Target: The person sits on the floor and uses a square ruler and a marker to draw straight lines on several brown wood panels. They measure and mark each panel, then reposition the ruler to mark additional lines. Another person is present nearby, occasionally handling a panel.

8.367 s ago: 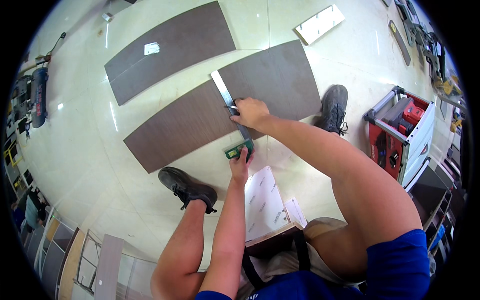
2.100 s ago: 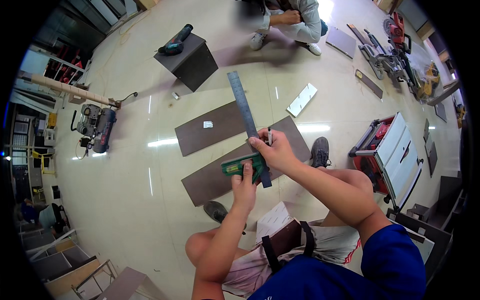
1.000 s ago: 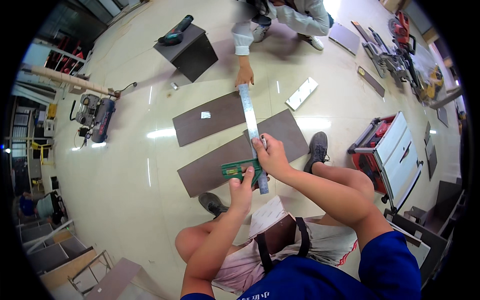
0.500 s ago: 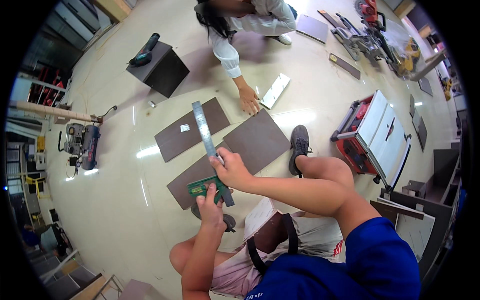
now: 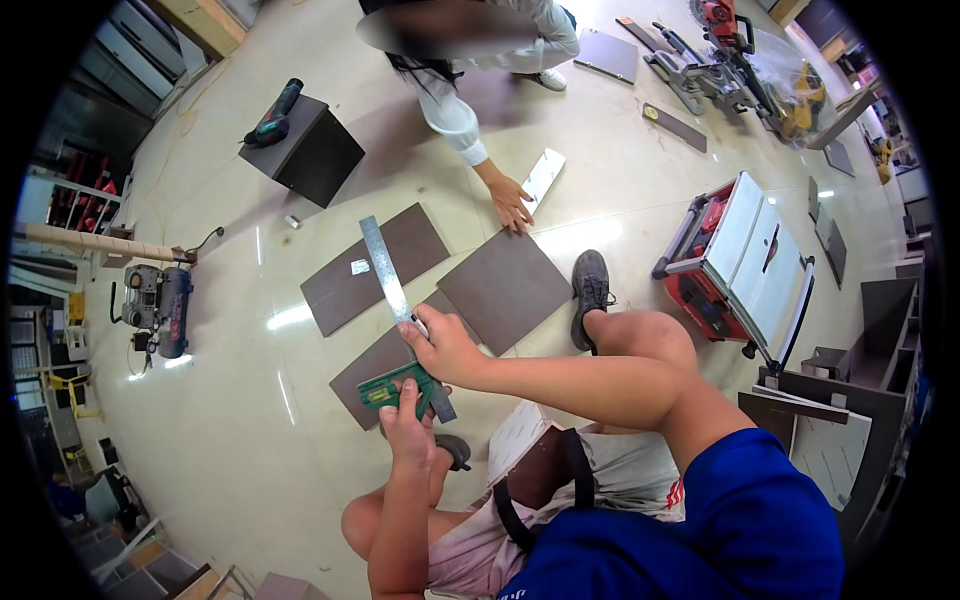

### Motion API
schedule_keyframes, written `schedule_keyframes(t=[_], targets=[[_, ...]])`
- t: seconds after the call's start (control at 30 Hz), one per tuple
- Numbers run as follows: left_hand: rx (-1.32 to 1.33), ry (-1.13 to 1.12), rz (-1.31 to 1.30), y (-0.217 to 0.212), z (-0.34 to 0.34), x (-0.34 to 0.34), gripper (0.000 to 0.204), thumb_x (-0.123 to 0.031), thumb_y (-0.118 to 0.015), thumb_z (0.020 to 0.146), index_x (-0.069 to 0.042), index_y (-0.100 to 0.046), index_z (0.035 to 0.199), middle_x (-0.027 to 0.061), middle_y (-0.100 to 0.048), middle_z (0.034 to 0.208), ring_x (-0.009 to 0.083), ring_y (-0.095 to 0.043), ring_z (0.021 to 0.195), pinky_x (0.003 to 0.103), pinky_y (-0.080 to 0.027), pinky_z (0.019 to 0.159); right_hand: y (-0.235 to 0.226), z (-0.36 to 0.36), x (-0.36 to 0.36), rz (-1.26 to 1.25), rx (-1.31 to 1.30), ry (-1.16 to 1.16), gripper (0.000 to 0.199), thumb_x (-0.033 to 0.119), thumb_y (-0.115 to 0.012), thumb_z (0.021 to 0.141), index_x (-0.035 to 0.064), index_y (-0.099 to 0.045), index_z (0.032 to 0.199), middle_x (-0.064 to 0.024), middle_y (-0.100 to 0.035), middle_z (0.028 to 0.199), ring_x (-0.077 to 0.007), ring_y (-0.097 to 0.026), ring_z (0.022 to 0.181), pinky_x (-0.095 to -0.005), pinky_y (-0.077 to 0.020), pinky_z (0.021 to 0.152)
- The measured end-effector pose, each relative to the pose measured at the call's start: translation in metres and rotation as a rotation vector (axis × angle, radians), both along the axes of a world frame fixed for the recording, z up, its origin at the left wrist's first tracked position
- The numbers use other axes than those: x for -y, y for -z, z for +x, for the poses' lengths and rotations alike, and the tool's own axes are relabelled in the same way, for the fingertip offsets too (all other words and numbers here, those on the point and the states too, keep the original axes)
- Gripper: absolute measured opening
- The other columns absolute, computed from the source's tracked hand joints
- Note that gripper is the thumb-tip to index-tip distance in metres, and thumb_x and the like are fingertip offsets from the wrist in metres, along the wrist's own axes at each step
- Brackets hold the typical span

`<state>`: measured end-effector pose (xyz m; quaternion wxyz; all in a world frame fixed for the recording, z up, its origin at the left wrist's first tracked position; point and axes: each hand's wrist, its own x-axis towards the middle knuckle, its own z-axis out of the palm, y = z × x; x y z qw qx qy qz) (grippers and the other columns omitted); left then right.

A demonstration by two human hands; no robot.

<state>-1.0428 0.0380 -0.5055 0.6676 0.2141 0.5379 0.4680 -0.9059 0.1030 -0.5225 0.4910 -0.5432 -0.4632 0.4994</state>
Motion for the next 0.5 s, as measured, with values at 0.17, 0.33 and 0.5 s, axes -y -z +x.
schedule_keyframes(t=[0.17, 0.33, 0.5], targets=[[0.046, -0.008, -0.05, -0.001, 0.003, -0.004, 0.016, -0.013, -0.057, 0.101, -0.001, -0.056, 0.111, 0.0137, -0.069, 0.103, 0.0245, -0.071, 0.087, 0.043, -0.061, 0.079, -0.018, 0.007, 0.005, -0.197, -0.112, -0.048, 0.024, 0.022, -0.06, 0.098, 0.0002, -0.054, 0.089, -0.0112, -0.058, 0.06, -0.0205, -0.057, 0.044, -0.038, -0.045, 0.042], [0.051, -0.029, -0.073, -0.003, 0.01, -0.003, 0.019, -0.013, -0.058, 0.1, 0.001, -0.057, 0.112, 0.0151, -0.069, 0.102, 0.0262, -0.072, 0.087, 0.042, -0.059, 0.079, -0.001, 0.008, 0.008, -0.191, -0.086, -0.04, 0.025, 0.025, -0.064, 0.097, 0.0008, -0.058, 0.094, -0.0063, -0.057, 0.06, -0.0144, -0.054, 0.05, -0.0354, -0.0443, 0.049], [-0.005, -0.021, -0.084, 0.007, 0.003, 0.004, 0.024, -0.017, -0.06, 0.1, 0.0, -0.057, 0.117, 0.0134, -0.068, 0.106, 0.0254, -0.07, 0.09, 0.04, -0.057, 0.082, 0.009, 0.001, 0.01, -0.126, -0.043, -0.013, 0.025, 0.024, -0.064, 0.097, 0.0006, -0.058, 0.091, -0.0094, -0.055, 0.056, -0.018, -0.053, 0.049, -0.0369, -0.0421, 0.049]])
